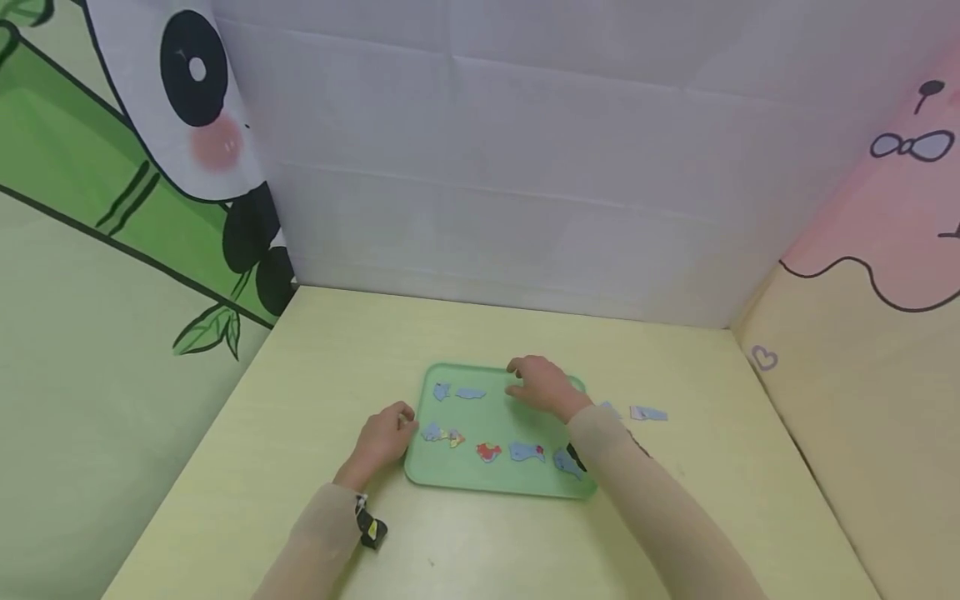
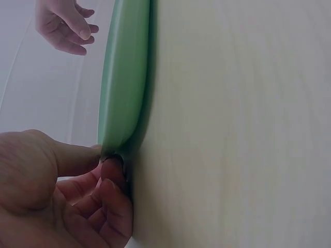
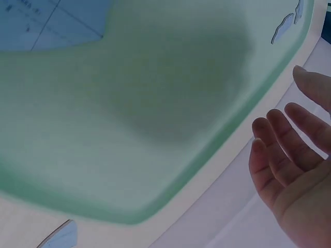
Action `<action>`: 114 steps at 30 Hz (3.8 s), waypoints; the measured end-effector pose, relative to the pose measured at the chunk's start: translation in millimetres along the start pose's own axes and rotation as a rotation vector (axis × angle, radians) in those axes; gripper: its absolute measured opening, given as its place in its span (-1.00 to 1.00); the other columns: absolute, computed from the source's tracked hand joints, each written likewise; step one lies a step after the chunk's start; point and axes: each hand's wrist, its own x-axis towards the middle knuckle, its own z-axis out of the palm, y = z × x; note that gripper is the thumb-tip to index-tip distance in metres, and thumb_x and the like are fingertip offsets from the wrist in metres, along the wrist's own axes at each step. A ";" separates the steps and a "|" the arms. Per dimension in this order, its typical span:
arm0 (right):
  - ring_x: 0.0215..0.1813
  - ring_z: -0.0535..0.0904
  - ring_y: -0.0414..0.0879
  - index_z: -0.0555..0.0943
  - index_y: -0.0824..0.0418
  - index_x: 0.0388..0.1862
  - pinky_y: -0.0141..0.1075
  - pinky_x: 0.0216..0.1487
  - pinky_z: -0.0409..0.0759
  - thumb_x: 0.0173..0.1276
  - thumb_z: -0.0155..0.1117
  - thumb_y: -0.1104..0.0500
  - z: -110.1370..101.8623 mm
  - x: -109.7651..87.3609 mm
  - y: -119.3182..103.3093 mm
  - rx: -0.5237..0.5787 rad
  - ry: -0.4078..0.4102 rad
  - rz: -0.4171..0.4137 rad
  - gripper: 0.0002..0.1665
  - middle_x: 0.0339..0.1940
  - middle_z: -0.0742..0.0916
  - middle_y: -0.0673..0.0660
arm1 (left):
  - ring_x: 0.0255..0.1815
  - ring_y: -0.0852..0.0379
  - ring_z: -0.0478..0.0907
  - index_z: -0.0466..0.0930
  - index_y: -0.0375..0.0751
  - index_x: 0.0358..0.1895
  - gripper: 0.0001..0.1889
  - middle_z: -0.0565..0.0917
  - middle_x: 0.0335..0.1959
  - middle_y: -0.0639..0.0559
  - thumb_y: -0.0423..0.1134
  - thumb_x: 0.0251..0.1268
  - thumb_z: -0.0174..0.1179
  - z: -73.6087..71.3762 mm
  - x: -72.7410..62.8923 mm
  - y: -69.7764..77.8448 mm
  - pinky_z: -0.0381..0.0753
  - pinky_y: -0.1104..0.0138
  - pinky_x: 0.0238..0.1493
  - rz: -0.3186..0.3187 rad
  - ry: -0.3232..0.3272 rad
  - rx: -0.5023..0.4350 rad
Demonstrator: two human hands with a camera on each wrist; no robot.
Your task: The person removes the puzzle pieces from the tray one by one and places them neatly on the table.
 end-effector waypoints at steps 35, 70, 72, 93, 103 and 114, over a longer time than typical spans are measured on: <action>-0.11 0.55 -0.06 0.65 0.23 -0.10 -0.22 -0.06 0.50 0.25 0.38 0.04 42.3 38.2 -35.1 0.029 -0.072 -0.027 -0.65 -0.18 0.66 0.06 | -0.51 0.12 0.43 0.52 -0.29 -0.08 -0.81 0.53 -0.48 0.02 -0.24 0.38 0.09 8.5 9.6 -7.8 0.43 0.27 -0.46 0.038 -0.001 -0.008; -0.08 0.58 -0.08 0.71 0.19 -0.14 -0.24 -0.02 0.50 0.33 0.26 0.26 39.5 33.7 -13.5 0.228 -0.043 0.040 -0.83 -0.21 0.71 0.02 | -0.49 0.12 0.45 0.52 -0.28 -0.06 -0.79 0.54 -0.46 0.01 -0.23 0.38 0.09 14.5 13.6 1.4 0.46 0.27 -0.43 0.024 -0.009 -0.006; -0.10 0.59 -0.08 0.72 0.18 -0.17 -0.24 -0.03 0.50 0.32 0.27 0.27 36.7 33.0 -10.8 0.241 -0.033 0.041 -0.85 -0.22 0.72 0.01 | -0.49 0.12 0.46 0.52 -0.28 -0.06 -0.79 0.55 -0.45 0.01 -0.22 0.38 0.09 14.8 14.0 1.2 0.46 0.27 -0.42 0.029 -0.009 -0.006; -0.14 0.60 -0.10 0.73 0.19 -0.20 -0.20 -0.07 0.53 0.32 0.29 0.24 -14.0 -1.2 38.2 0.241 -0.042 0.112 -0.87 -0.23 0.72 0.02 | -0.45 0.09 0.47 0.53 -0.29 -0.07 -0.79 0.57 -0.41 -0.02 -0.23 0.38 0.09 16.9 17.5 1.1 0.47 0.23 -0.39 0.039 0.006 0.000; -0.10 0.61 -0.03 0.72 0.22 -0.17 -0.12 -0.05 0.53 0.33 0.27 0.27 -31.2 -21.9 61.1 0.251 -0.030 0.105 -0.85 -0.18 0.73 0.07 | -0.44 0.09 0.48 0.52 -0.30 -0.05 -0.77 0.56 -0.41 -0.03 -0.23 0.37 0.09 15.1 18.5 0.4 0.49 0.23 -0.39 0.035 -0.007 -0.005; -0.11 0.61 0.00 0.72 0.22 -0.19 -0.08 -0.06 0.53 0.32 0.26 0.29 -52.3 -39.8 91.1 0.243 -0.031 0.114 -0.86 -0.21 0.72 0.07 | -0.44 0.08 0.47 0.52 -0.29 -0.07 -0.79 0.57 -0.40 -0.04 -0.23 0.37 0.09 17.4 16.0 -1.9 0.48 0.22 -0.39 0.036 0.013 -0.005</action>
